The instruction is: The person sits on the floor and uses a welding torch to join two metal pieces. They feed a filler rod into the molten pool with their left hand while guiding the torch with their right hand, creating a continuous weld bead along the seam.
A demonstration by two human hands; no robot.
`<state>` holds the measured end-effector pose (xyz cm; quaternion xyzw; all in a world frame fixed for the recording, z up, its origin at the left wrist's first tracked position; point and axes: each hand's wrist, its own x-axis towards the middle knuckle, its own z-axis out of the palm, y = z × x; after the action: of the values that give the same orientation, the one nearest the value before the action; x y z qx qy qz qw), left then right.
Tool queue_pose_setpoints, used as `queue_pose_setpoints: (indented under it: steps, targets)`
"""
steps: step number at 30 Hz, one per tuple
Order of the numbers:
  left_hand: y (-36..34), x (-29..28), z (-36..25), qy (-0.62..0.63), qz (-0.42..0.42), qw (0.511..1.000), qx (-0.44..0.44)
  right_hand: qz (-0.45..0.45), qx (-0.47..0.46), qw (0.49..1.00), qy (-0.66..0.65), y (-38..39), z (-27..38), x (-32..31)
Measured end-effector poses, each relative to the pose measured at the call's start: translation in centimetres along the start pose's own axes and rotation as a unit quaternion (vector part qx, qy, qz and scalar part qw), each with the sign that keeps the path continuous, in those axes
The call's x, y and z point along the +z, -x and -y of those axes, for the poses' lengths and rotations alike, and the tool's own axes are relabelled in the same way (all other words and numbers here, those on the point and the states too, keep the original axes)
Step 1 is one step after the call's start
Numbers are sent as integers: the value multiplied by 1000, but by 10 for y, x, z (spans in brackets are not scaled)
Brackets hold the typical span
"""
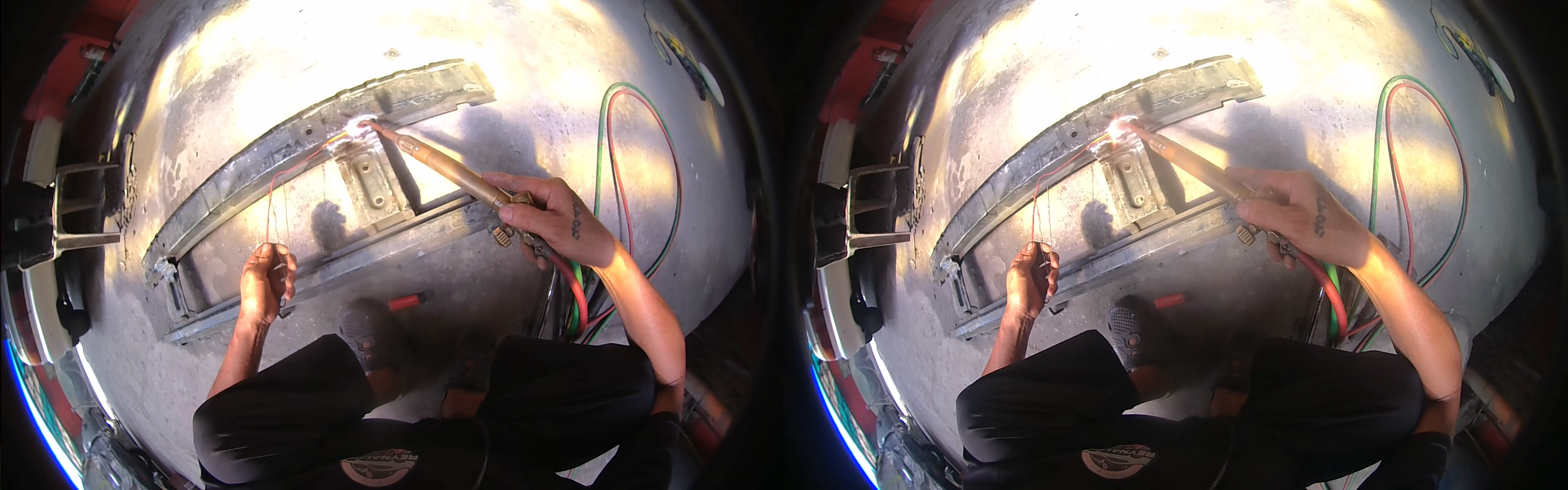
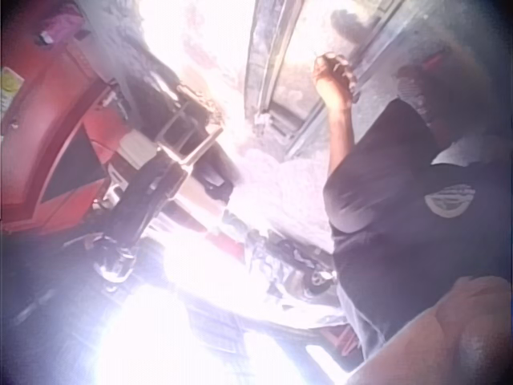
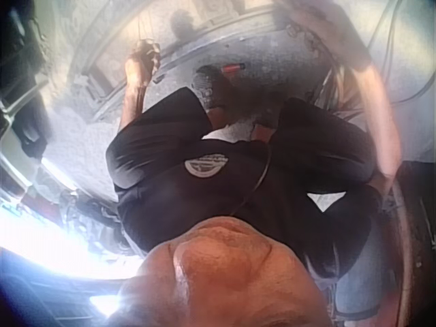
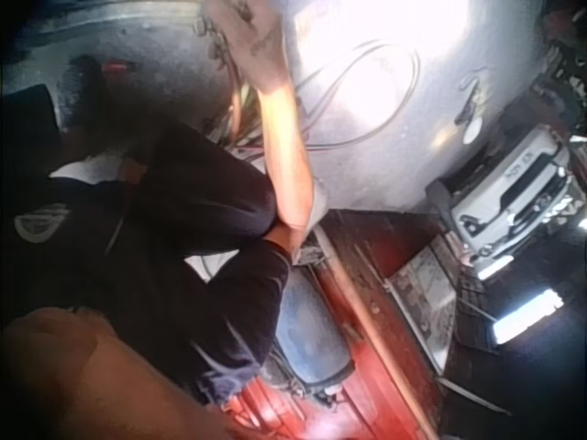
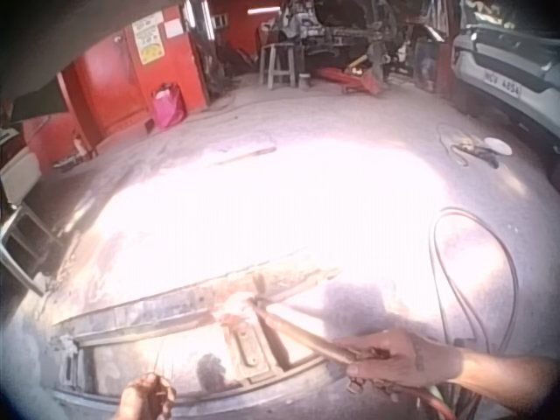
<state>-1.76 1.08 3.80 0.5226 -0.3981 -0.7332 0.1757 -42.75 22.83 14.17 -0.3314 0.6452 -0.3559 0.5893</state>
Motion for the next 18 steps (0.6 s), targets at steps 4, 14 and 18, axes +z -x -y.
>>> queue_pose_setpoints:
  steps: [4, 14, 18]
  targets:
    - [0, 2, 0, -3, -5, 1000, 1, 1, -4, 1000, -4, 0, -1, 0]
    - [-3, -1, 2, 1, 11, 1000, 6, 2, -8, 1000, -5, -1, -1, 0]
    - [-2, -1, 2, -1, 9, 1000, 8, 2, -7, 1000, -4, -1, -2, 0]
